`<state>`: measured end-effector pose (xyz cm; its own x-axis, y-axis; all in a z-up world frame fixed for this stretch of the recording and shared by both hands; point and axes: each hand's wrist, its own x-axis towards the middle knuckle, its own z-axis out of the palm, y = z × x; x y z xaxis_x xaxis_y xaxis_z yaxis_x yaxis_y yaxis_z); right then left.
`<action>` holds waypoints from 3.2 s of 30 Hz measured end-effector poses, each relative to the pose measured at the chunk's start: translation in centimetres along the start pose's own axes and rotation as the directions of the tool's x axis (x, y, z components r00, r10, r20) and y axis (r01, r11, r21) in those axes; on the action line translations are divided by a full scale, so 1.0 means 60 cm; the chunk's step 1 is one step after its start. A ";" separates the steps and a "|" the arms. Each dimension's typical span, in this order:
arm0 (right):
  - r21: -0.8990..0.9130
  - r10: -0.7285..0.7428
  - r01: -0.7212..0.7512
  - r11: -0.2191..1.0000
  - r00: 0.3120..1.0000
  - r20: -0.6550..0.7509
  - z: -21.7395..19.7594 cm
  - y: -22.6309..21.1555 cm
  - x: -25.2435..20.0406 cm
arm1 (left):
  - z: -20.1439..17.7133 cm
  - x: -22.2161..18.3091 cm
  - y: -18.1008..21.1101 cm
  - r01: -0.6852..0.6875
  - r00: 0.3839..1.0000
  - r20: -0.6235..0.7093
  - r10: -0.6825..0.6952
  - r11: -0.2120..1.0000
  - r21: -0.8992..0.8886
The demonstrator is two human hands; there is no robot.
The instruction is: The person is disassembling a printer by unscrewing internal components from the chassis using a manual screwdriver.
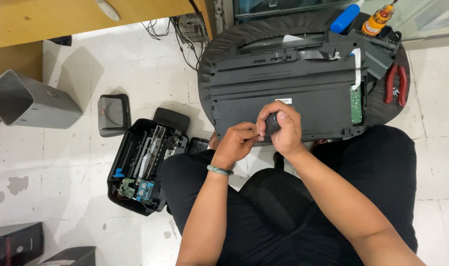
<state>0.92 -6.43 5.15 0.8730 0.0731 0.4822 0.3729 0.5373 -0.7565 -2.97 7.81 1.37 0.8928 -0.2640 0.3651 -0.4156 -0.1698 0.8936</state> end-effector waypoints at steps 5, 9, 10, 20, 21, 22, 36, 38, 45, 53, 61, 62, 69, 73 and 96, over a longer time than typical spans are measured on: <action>-0.022 -0.015 0.016 1.000 1.000 0.021 0.004 -0.005 0.003 | -0.002 0.003 0.008 0.007 1.000 0.015 -0.007 1.000 -0.015; -0.051 -0.027 0.030 0.998 0.999 0.045 0.012 -0.013 0.003 | -0.001 0.000 0.000 0.018 1.000 0.016 -0.017 0.999 -0.045; -0.053 -0.027 0.030 0.998 0.999 0.045 0.013 -0.012 0.002 | -0.003 -0.003 -0.003 0.017 1.000 0.016 -0.016 0.999 -0.046; -0.166 -0.045 0.112 0.980 0.930 0.364 0.018 -0.056 -0.012 | -0.018 -0.014 0.025 0.112 0.990 0.095 -0.106 0.992 -0.058; -0.186 -0.037 0.122 0.975 0.913 0.406 0.019 -0.067 -0.008 | -0.016 -0.013 0.020 0.126 0.987 0.105 -0.120 0.990 -0.057; -0.189 -0.039 0.127 0.974 0.912 0.408 0.015 -0.071 -0.010 | -0.018 -0.011 0.029 0.121 0.988 0.105 -0.114 0.991 -0.059; -0.357 0.229 0.001 0.934 0.767 0.600 -0.014 -0.119 -0.003 | -0.001 -0.031 0.012 0.095 0.984 0.151 -0.095 0.995 0.011; -0.410 0.233 0.034 0.911 0.779 0.582 -0.027 -0.109 -0.005 | 0.004 -0.041 -0.028 0.087 0.987 0.132 -0.086 0.996 0.004; -0.758 0.230 0.288 0.586 0.837 0.496 0.012 -0.169 0.001 | 0.018 -0.062 -0.097 0.075 0.993 0.091 -0.071 0.996 -0.046; -0.964 0.546 0.267 0.018 0.805 0.233 0.045 -0.209 -0.009 | 0.008 -0.036 0.001 0.023 0.999 0.038 -0.025 0.999 0.048; -0.938 0.772 0.330 0.107 0.567 0.288 -0.001 -0.207 0.014 | 0.026 -0.033 -0.022 -0.012 1.000 -0.003 0.013 0.993 0.118; -0.923 0.786 0.365 0.119 0.533 0.312 -0.003 -0.208 0.014 | 0.027 -0.031 -0.021 -0.017 1.000 -0.010 0.018 0.992 0.124; -0.902 0.722 0.423 0.084 0.598 0.348 0.069 -0.253 0.027 | 0.026 -0.059 -0.088 0.012 0.999 -0.039 -0.007 0.990 0.138; -0.829 0.540 0.545 -0.121 0.738 0.406 0.052 -0.218 0.000 | 0.027 -0.055 -0.068 0.002 0.996 -0.087 0.014 0.984 0.178; -0.856 0.526 0.517 0.032 0.719 0.454 0.068 -0.219 0.008 | 0.002 -0.003 0.082 -0.264 0.946 -0.213 0.243 0.962 -0.074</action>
<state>-4.85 -10.05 17.11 0.6814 0.7164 0.1499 0.7318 -0.6641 -0.1531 -5.18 6.89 5.66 0.7807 -0.0889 0.6185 -0.6224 -0.0237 0.7823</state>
